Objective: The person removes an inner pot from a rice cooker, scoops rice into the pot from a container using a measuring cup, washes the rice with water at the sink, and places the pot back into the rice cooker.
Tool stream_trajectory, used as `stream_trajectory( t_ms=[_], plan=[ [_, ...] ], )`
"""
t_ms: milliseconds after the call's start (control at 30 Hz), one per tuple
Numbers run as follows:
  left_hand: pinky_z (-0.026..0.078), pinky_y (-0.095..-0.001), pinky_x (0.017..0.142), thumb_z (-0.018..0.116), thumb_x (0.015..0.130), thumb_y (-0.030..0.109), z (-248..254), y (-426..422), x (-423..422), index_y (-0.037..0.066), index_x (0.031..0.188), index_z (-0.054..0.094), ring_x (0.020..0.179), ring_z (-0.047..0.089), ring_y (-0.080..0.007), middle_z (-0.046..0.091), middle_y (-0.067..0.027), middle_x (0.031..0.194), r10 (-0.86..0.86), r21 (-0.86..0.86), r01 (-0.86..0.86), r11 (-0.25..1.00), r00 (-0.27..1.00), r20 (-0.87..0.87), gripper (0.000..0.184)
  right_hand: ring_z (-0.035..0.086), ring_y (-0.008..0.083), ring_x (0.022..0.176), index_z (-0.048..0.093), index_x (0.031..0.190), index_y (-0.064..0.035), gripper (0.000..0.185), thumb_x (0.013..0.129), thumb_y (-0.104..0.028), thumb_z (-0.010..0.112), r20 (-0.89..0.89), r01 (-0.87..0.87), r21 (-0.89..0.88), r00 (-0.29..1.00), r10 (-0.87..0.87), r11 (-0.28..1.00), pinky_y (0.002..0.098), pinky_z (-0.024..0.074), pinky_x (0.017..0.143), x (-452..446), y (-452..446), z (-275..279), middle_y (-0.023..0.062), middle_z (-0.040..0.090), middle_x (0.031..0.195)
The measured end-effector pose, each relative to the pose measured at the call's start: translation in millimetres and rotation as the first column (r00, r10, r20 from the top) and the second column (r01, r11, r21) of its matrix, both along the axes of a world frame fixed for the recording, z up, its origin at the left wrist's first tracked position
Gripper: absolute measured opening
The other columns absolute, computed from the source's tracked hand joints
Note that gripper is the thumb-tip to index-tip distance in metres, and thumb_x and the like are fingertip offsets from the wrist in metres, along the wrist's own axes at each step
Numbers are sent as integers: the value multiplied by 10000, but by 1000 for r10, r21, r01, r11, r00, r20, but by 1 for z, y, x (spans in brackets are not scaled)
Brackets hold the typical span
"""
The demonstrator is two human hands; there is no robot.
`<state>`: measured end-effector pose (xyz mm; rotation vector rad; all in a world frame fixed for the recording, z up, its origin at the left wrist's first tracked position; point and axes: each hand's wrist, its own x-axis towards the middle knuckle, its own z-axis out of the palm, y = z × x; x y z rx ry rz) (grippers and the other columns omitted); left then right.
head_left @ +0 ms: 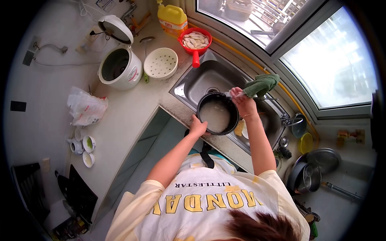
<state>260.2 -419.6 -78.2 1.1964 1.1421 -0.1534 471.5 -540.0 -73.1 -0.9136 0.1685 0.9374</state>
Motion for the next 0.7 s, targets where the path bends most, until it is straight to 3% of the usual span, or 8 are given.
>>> stream_trajectory(
  t_ms=[133, 267, 333, 500, 567, 633, 667, 700],
  plan=[
    [619, -441, 605, 547, 823, 46, -10, -2, -2, 28, 1286, 198, 1020, 569, -411, 400, -269, 1261, 8, 42, -9, 999, 1000, 23, 580, 583, 250, 1092, 533, 1170, -4, 332, 876, -157, 548, -87, 9, 107, 996, 1, 994, 356, 471, 900, 2, -2, 2, 133, 591, 1184],
    [620, -431, 595, 556, 821, 46, -10, -3, -2, -22, 1278, 210, 984, 592, -405, 402, -276, 1262, 28, 39, -29, 999, 999, 31, 578, 613, 239, 1030, 542, 1140, -8, 291, 884, -147, 531, 14, -256, -188, 965, 263, 948, 367, 492, 863, 3, -8, -3, 126, 620, 1124],
    [616, -442, 610, 544, 824, 53, -28, -2, -3, -66, 1238, 291, 948, 609, -392, 451, -264, 1215, 74, -47, -71, 996, 996, 52, 499, 629, 230, 991, 545, 1127, -13, 270, 885, -129, 518, 117, -157, -534, 959, 256, 831, 369, 507, 827, -1, -14, -7, 120, 635, 1087],
    [597, -479, 649, 496, 825, 54, -21, 5, -3, -120, 1100, 473, 856, 644, -357, 572, -227, 1044, 114, -396, -96, 913, 993, 24, 326, 635, 190, 856, 568, 1088, -25, 274, 821, -66, 518, 206, 320, -543, 947, -246, 776, 333, 506, 704, 43, -61, -61, 97, 644, 943],
    [589, -493, 662, 474, 823, 47, -21, 3, 1, -118, 1059, 511, 833, 651, -348, 598, -216, 979, 137, -372, -116, 921, 990, 30, 291, 570, 165, 715, 565, 1063, 1, 302, 766, -55, 563, 418, 468, -720, 882, -218, 512, 315, 463, 625, 71, -77, -75, 79, 605, 833],
    [587, -519, 666, 453, 798, -7, -20, 4, 4, -153, 1065, 477, 857, 635, -377, 575, -241, 1005, 153, -365, -127, 922, 987, 43, 306, 488, 154, 655, 525, 1098, 24, 395, 720, -57, 603, 721, 688, -588, 684, -112, 425, 303, 420, 589, 118, -101, -133, 72, 563, 816],
    [587, -532, 668, 443, 785, -34, -21, 3, 5, -171, 1068, 461, 869, 627, -392, 563, -253, 1018, 159, -363, -131, 922, 986, 50, 315, 557, 249, 906, 293, 1363, 72, 734, 721, -115, 597, 594, 547, -677, 801, -73, 493, 343, 431, 835, 118, -98, -99, 164, 578, 1027],
    [587, -530, 665, 440, 785, -35, -21, 3, 5, -177, 1072, 457, 868, 628, -391, 562, -254, 1022, 187, -360, -152, 920, 980, 62, 320, 556, 250, 933, 265, 1382, 67, 769, 718, -130, 600, 572, 533, -688, 816, -84, 493, 334, 428, 845, 123, -94, -94, 166, 577, 1060]
  ],
)
